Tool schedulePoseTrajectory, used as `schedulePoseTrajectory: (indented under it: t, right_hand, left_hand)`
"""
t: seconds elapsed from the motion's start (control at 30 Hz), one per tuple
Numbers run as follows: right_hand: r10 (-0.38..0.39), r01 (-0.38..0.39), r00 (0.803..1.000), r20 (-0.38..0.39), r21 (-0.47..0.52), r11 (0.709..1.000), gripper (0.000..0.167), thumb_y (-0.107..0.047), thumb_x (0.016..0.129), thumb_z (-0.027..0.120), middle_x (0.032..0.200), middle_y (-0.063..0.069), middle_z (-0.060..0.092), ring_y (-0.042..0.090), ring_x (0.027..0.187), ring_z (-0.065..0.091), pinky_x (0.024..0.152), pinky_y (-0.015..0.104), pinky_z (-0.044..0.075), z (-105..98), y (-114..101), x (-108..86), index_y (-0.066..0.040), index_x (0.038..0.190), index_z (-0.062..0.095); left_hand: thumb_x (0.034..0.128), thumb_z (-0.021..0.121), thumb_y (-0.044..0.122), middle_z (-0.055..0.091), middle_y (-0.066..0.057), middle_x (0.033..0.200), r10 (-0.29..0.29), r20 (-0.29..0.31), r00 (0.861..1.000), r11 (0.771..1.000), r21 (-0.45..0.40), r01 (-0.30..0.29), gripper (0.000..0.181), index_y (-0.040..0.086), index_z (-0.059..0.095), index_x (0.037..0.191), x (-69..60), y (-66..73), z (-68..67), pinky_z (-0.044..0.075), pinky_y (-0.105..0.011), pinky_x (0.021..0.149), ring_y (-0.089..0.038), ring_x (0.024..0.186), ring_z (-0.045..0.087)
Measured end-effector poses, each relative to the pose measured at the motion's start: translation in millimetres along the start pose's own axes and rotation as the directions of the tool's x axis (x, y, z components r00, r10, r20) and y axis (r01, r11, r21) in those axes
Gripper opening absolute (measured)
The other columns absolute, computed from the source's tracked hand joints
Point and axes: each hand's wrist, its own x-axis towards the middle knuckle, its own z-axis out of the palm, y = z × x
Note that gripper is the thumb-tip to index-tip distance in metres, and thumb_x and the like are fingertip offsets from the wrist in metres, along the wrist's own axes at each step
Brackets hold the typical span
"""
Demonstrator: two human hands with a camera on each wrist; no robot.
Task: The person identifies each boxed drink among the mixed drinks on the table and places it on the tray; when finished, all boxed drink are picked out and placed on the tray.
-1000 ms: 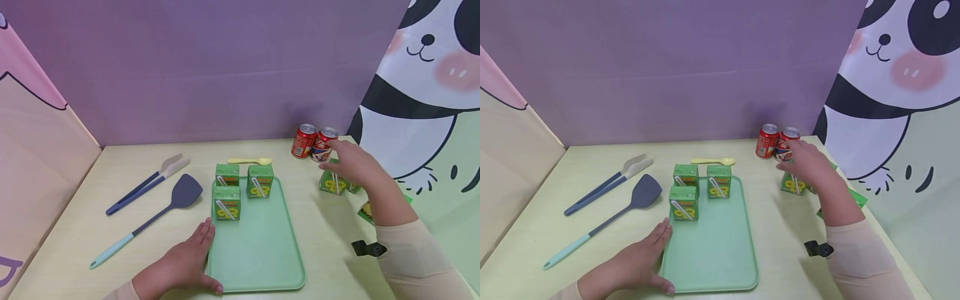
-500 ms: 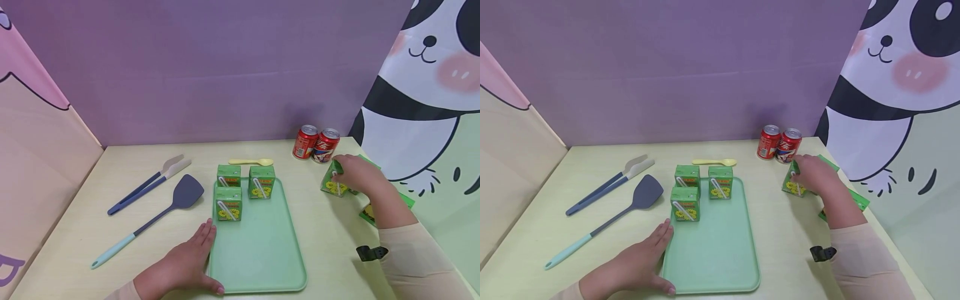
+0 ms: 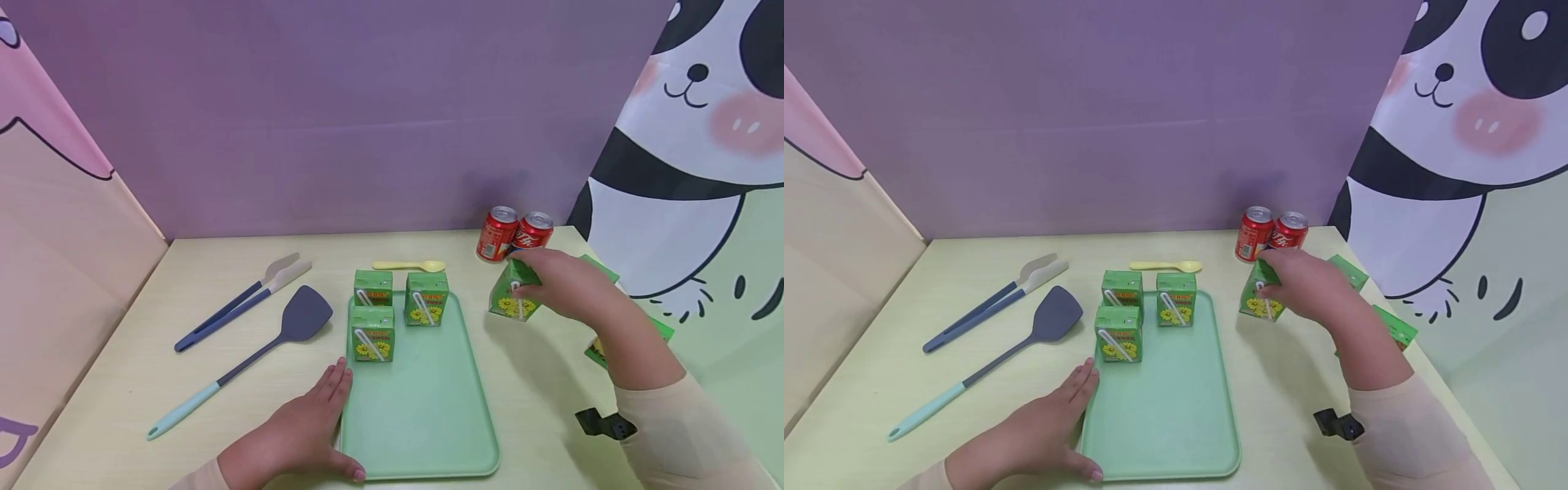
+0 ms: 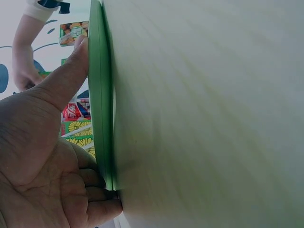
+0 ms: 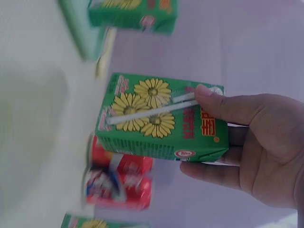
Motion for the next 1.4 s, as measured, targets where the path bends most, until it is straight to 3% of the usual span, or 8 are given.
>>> schedulePoseTrajectory:
  t: [0.13, 0.43, 0.7, 1.17, 1.4]
  right_hand:
    - [-0.108, 0.107, 0.994, -0.034, -0.02, 0.994, 0.06, -0.026, 0.085, 0.077, 0.128, 0.013, 0.061, 0.034, 0.118, 0.055, 0.092, 0.055, 0.05, 3, -28, -7.3, -0.01, 0.138, 0.053]
    - [-0.289, 0.287, 0.956, -0.048, -0.045, 0.957, 0.056, -0.03, 0.084, 0.079, 0.122, 0.002, 0.063, 0.021, 0.113, 0.06, 0.091, 0.045, 0.052, 28, -79, -8.6, -0.014, 0.134, 0.058]
    - [-0.348, 0.347, 0.937, -0.004, -0.087, 0.934, 0.059, -0.033, 0.082, 0.08, 0.122, 0.001, 0.063, 0.019, 0.112, 0.06, 0.087, 0.041, 0.054, 51, -108, 0.5, -0.015, 0.134, 0.058]
    - [-0.344, 0.34, 0.939, -0.004, -0.15, 0.929, 0.059, -0.036, 0.083, 0.079, 0.121, 0.0, 0.063, 0.02, 0.114, 0.059, 0.089, 0.041, 0.054, 62, -116, 6.4, -0.015, 0.134, 0.057]
    - [-0.329, 0.325, 0.944, -0.035, -0.093, 0.941, 0.063, -0.048, 0.086, 0.072, 0.124, 0.002, 0.061, 0.02, 0.113, 0.058, 0.09, 0.043, 0.052, 43, -100, 3.1, -0.015, 0.137, 0.056]
  left_hand:
    - [0.06, 0.067, 0.085, -0.001, -0.012, 0.166, 0.001, -0.003, 1.0, 1.0, 0.001, -0.001, 0.137, 0.003, 0.014, 0.157, 0.2, -0.3, 0.0, 0.035, -0.05, 0.113, -0.031, 0.153, 0.006]
    - [0.0603, 0.066, 0.085, -0.001, -0.012, 0.166, 0.008, 0.001, 1.0, 1.0, 0.01, -0.008, 0.137, 0.004, 0.014, 0.157, 1.3, 0.2, -1.2, 0.034, -0.05, 0.113, -0.03, 0.153, 0.006]
    - [0.0607, 0.067, 0.084, -0.002, -0.012, 0.166, 0.007, 0.007, 1.0, 1.0, 0.012, -0.008, 0.137, 0.004, 0.013, 0.157, 0.8, 0.1, -2.9, 0.034, -0.049, 0.114, -0.03, 0.153, 0.005]
    - [0.06, 0.07, 0.082, -0.001, -0.013, 0.166, 0.0, 0.001, 1.0, 1.0, -0.002, 0.0, 0.137, 0.004, 0.014, 0.157, 0.4, -0.1, -3.3, 0.032, -0.049, 0.115, -0.03, 0.153, 0.006]
    - [0.0593, 0.069, 0.084, 0.0, -0.013, 0.166, 0.001, 0.001, 1.0, 1.0, -0.01, -0.001, 0.138, 0.003, 0.014, 0.157, -1.4, -0.9, -1.6, 0.033, -0.05, 0.114, -0.031, 0.152, 0.007]
